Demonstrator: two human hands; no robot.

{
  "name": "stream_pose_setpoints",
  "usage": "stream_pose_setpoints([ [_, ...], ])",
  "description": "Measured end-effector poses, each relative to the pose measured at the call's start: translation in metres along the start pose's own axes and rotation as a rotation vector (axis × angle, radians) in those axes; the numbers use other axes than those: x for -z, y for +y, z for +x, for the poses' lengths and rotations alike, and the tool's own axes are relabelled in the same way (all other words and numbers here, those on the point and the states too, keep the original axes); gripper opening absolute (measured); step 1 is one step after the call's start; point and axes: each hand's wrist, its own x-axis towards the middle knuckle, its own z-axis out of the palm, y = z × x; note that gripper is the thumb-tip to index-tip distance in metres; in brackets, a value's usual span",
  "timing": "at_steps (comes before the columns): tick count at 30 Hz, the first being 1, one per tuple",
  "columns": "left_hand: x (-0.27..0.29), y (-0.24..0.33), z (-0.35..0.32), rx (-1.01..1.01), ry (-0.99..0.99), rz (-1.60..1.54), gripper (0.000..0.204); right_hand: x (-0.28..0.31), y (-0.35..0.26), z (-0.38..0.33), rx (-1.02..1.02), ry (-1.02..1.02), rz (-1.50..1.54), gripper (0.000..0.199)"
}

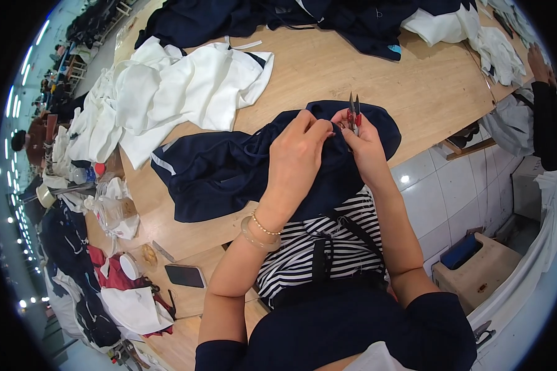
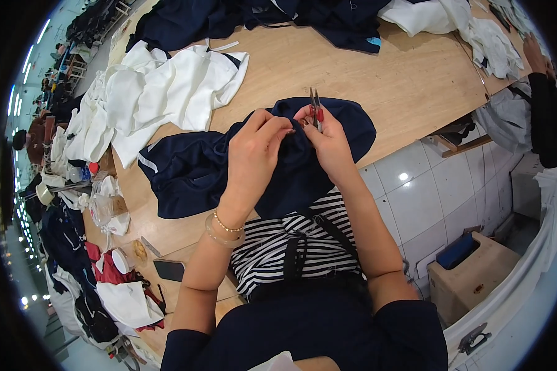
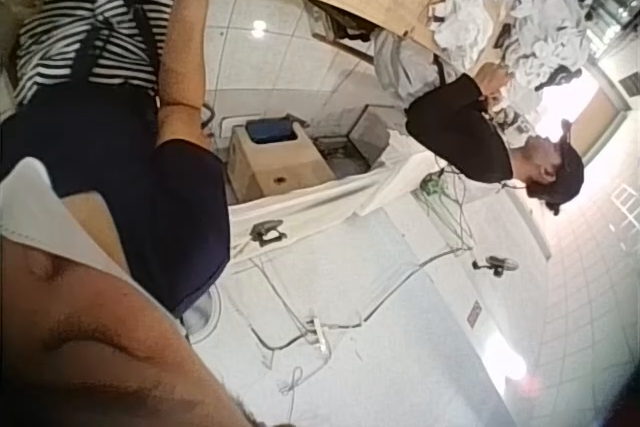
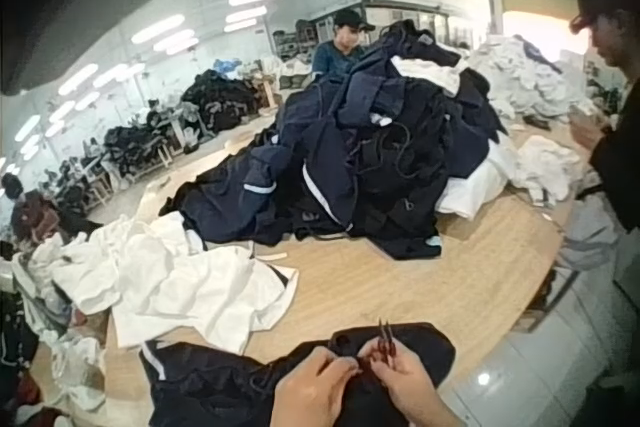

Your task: Trimming excess threads from dark blue athletic shorts using thread snips in a factory setting.

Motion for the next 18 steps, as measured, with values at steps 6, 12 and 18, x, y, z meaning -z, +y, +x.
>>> stream_pose_setpoints([
  [6,0.003,-0.008,0.001,0.163,-0.059,-0.389,0.005,0.008,-0.003,-0.004,-0.037,0.002,-0.134,0.011],
  [12,-0.003,-0.007,-0.004,0.131,-0.024,-0.362,0.006,0.019,-0.037,-0.026,-0.037,0.165,-0.214,0.028],
  [18,-0.006,0.0,-0.023,0.223,0.063,-0.367,0.004,0.009,-0.065,-0.054,-0.525,-0.118,0.349,0.036],
])
